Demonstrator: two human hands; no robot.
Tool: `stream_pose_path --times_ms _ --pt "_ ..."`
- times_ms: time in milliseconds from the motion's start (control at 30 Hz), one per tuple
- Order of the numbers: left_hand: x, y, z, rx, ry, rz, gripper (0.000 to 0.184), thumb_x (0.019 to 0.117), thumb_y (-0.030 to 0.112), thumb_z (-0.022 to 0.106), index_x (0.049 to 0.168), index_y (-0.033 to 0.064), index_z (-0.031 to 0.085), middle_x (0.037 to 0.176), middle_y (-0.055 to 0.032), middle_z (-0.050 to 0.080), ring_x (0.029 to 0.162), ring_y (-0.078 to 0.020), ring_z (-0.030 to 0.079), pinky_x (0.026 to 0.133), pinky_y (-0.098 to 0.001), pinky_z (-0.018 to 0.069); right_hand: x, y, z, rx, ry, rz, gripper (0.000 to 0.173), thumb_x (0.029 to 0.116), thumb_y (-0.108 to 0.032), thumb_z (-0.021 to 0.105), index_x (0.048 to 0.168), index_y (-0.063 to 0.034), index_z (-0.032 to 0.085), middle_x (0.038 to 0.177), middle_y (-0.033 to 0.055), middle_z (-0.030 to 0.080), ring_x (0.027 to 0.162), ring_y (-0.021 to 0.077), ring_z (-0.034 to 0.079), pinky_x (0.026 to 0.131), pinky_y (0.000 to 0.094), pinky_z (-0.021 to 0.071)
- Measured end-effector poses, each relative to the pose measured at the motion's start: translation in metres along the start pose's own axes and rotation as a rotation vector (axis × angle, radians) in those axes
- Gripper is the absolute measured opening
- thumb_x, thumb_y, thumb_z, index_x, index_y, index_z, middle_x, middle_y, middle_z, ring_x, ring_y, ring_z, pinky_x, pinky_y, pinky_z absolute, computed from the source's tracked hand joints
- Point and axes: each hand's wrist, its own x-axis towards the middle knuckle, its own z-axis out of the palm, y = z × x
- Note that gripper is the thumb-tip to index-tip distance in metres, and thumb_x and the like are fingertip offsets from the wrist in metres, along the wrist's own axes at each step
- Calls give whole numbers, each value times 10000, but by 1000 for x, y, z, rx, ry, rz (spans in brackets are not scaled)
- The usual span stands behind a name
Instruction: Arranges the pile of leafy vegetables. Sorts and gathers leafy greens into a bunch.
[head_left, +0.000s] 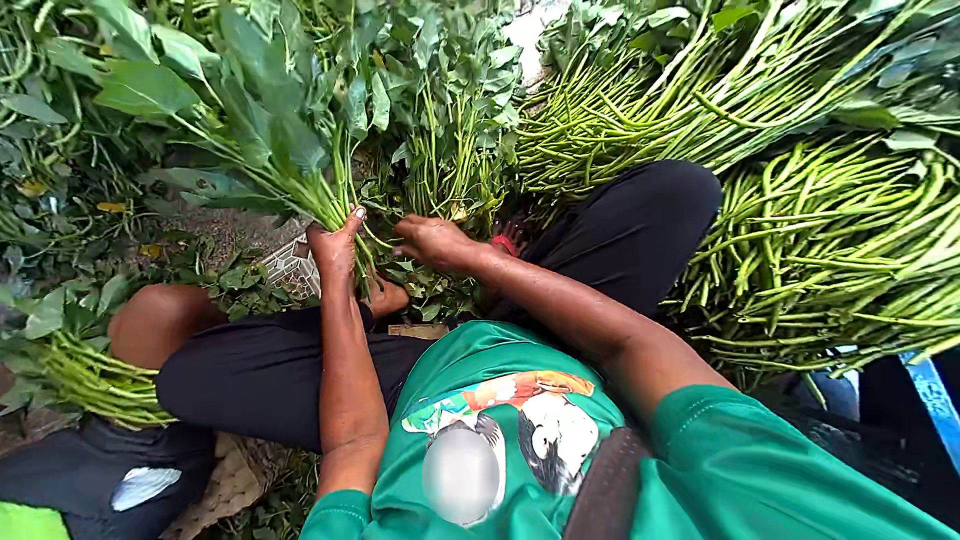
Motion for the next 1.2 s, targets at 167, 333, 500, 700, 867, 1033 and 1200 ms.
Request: stream_pose_path --times_ms 167,333,500,700,867,1033,1200 --pt "1 9 -18 -179 37 134 390 898 50 764 1232 -2 570 1046 -70 726 917 -186 724 826 -378 634 10 39 -6 -3 157 233 256 1023 -155 582 1209 -35 711 1294 218 652 1115 420 677 943 645 538" --pt "-11 15 -8 -484 -193 -81 237 1062 165 559 1271 54 572 1097 -123 735 1019 -280 736 939 -447 611 26 95 -40 126 324 623 511 1053 -412 563 1348 4 598 1352 259 619 1253 434 611 1011 649 486" --pt "-12 0 15 -638 -254 -319 210 1054 165 567 1247 103 621 942 -33 709 883 -207 731 920 -470 608 34 120 -29 281 407 713 350 982 -205 643 1276 -13 648 1257 256 671 1214 433 633 996 651 496" --pt "-5 -10 29 -422 -340 -310 283 1045 165 594 1318 99 627 936 -81 730 826 -217 737 803 -399 633 10 86 -21 483 545 525 316 1000 -181 636 1241 23 633 1144 219 699 1022 352 715 929 546 578" --pt "10 -4 58 -339 -234 -265 144 990 22 636 1122 -27 665 923 -118 747 827 -222 741 714 -366 633 -16 38 12 338 489 280 304 1011 -223 623 1213 3 649 994 175 735 903 332 730 848 551 579" --pt "2 -6 65 -216 -117 -283 343 857 0 793 1157 -8 627 968 -82 725 829 -140 702 766 -311 603 -15 22 23 -26 488 61 236 1015 -192 599 1116 -1 694 981 201 740 931 394 732 834 602 543" --pt "8 -6 52 -354 -110 -323 219 951 40 704 1142 -22 617 856 -111 737 675 -169 696 620 -302 597 -25 20 26 -173 422 -12 313 1053 -262 556 1029 10 709 927 209 729 877 392 727 810 582 536"
